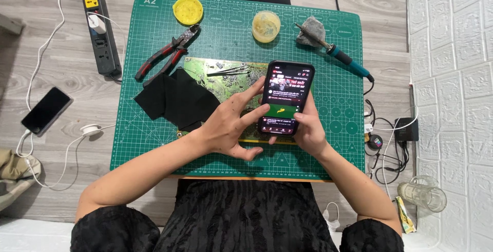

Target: The person solders electronic components onto a circuit board using a soldering iron.

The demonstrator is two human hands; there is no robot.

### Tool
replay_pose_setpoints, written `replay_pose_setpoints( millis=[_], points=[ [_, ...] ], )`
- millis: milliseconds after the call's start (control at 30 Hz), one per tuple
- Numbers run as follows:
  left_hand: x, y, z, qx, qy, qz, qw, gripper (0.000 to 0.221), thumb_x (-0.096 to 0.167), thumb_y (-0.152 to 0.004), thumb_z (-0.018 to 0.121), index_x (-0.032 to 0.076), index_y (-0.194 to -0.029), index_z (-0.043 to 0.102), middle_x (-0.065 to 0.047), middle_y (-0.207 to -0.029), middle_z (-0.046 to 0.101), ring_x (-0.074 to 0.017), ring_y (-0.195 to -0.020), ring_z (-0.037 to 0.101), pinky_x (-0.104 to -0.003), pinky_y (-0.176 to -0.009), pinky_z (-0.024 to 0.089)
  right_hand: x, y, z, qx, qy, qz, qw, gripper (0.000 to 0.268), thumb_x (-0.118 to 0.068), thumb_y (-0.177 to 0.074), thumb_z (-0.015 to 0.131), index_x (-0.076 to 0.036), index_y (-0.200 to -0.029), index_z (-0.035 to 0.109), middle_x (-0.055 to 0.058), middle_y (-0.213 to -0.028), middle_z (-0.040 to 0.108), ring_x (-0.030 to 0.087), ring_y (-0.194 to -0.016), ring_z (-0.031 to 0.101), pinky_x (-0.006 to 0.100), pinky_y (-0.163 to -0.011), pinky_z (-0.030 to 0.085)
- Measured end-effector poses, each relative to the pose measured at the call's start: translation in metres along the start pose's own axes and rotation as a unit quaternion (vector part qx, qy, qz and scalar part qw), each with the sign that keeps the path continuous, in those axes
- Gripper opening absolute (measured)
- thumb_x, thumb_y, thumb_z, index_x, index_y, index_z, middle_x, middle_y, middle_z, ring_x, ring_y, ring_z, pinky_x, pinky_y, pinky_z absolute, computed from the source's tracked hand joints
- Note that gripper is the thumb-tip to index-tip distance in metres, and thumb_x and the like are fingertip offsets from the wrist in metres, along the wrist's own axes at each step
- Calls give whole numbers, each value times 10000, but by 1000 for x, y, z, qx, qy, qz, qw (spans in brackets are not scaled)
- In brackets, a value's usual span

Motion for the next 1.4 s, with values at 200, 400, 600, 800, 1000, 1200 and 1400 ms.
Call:
replay_pose_setpoints(
  millis=[200,400,600,800,1000,1200,1400],
  points=[
    [0,0,0,0,5,-2,1000,973,568,-918,721,242,-1669,195,-307,-1698,176,-434,-1422,546,-531,-1147,497,5,-3,-3,40,21,30,999,792,-141,-912,470,-79,-1612,104,278,-1414,483,402,-1169,640,496,-634,669],
    [0,-1,-1,-1,6,-1,1000,981,569,-911,728,246,-1666,192,-305,-1697,177,-433,-1425,537,-530,-1144,497,-3,-2,7,-27,-15,2,1000,857,-201,-903,489,-91,-1635,57,286,-1489,455,404,-1216,637,477,-637,684],
    [0,-1,-1,0,6,-3,1000,965,587,-914,699,238,-1662,198,-309,-1692,181,-433,-1408,540,-518,-1132,508,-5,-3,7,-34,6,-7,999,943,-273,-890,535,-83,-1660,26,309,-1513,444,403,-1253,625,472,-631,678],
    [-2,2,2,-7,1,-9,1000,964,598,-910,706,226,-1654,219,-317,-1691,193,-418,-1352,560,-509,-1099,519,-4,-2,4,-24,12,-20,999,955,-291,-894,549,-56,-1676,53,303,-1546,420,399,-1371,562,480,-796,673],
    [-1,1,1,-3,1,-6,1000,964,585,-908,710,222,-1654,220,-312,-1690,190,-437,-1385,547,-515,-1118,513,-3,-2,4,-26,11,-18,999,947,-285,-896,536,-68,-1679,49,307,-1534,433,403,-1346,571,488,-755,670],
    [-1,1,0,-4,4,-7,1000,976,583,-907,716,209,-1659,219,-309,-1691,193,-441,-1402,538,-521,-1128,506,-3,-2,5,-40,-9,-2,999,928,-261,-903,527,-119,-1672,27,307,-1516,435,412,-1229,622,481,-646,673],
    [-1,1,1,-8,0,-9,1000,979,591,-899,719,219,-1657,223,-308,-1692,185,-441,-1399,536,-519,-1127,506,-3,-1,5,-30,-8,-9,999,883,-251,-909,512,-84,-1660,77,313,-1518,445,408,-1289,606,474,-669,675]
  ],
)
Point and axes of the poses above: each hand's wrist, its own y-axis away from the middle knuckle, its own z-axis out of the palm, x = y × z, the point moved 6 cm from there along -y, towards the middle knuckle
